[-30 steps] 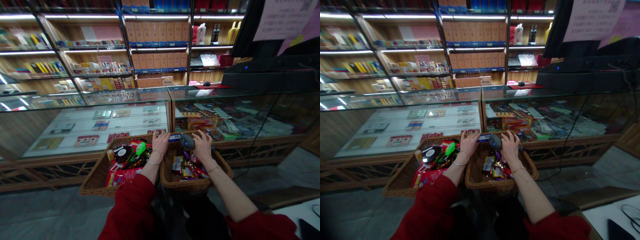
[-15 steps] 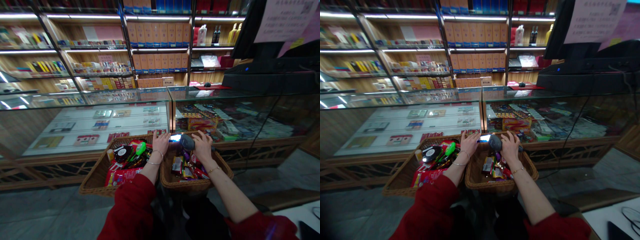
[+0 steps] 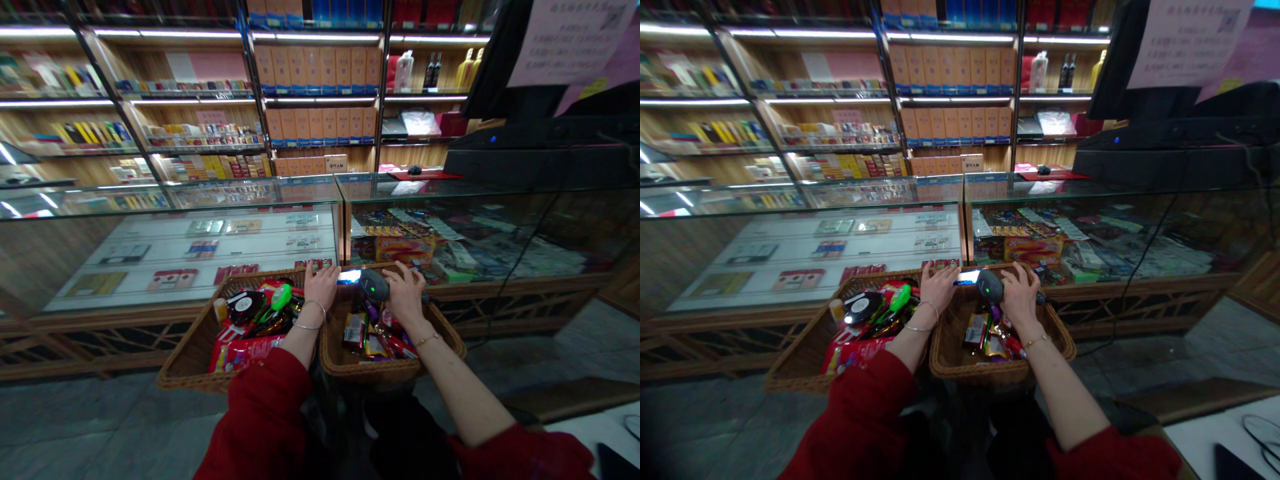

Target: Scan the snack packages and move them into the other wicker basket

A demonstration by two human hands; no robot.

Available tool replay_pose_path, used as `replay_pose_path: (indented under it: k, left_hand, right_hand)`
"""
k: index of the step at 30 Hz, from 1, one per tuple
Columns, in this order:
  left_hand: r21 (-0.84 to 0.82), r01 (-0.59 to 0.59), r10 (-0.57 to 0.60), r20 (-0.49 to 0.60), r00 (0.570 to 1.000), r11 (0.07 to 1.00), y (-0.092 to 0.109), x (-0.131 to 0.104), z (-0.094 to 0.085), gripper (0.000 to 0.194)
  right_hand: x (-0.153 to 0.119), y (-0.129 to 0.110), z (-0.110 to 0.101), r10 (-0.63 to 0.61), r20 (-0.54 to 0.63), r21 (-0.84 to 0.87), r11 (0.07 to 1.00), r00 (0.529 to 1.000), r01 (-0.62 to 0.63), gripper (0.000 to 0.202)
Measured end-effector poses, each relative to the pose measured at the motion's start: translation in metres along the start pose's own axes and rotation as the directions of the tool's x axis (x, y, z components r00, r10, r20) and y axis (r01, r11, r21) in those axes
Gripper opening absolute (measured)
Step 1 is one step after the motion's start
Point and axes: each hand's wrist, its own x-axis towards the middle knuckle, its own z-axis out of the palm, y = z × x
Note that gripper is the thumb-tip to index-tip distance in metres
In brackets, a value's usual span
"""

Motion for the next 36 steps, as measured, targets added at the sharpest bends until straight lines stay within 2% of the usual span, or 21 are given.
replay_pose_path:
  k: [9,24,36]
  left_hand:
    - [-0.009,-0.008,0.008,-0.026,1.0,1.0,-0.0001,0.0,0.0022,0.045]
    - [0.029,0.014,-0.013,-0.039,0.999,0.999,0.0018,-0.0009,-0.003,0.041]
    - [0.054,0.021,-0.02,-0.03,0.999,0.998,0.0029,-0.0004,-0.0051,0.04]
  right_hand:
    - [0.0003,-0.0004,-0.0009,0.006,0.009,-0.029,1.0,1.0,-0.006,0.026]
    - [0.0,0.0043,0.0059,0.028,-0.06,-0.016,0.999,0.998,-0.029,0.02]
    - [-0.0001,0.0056,0.0066,0.031,-0.059,0.004,1.0,0.998,-0.03,0.023]
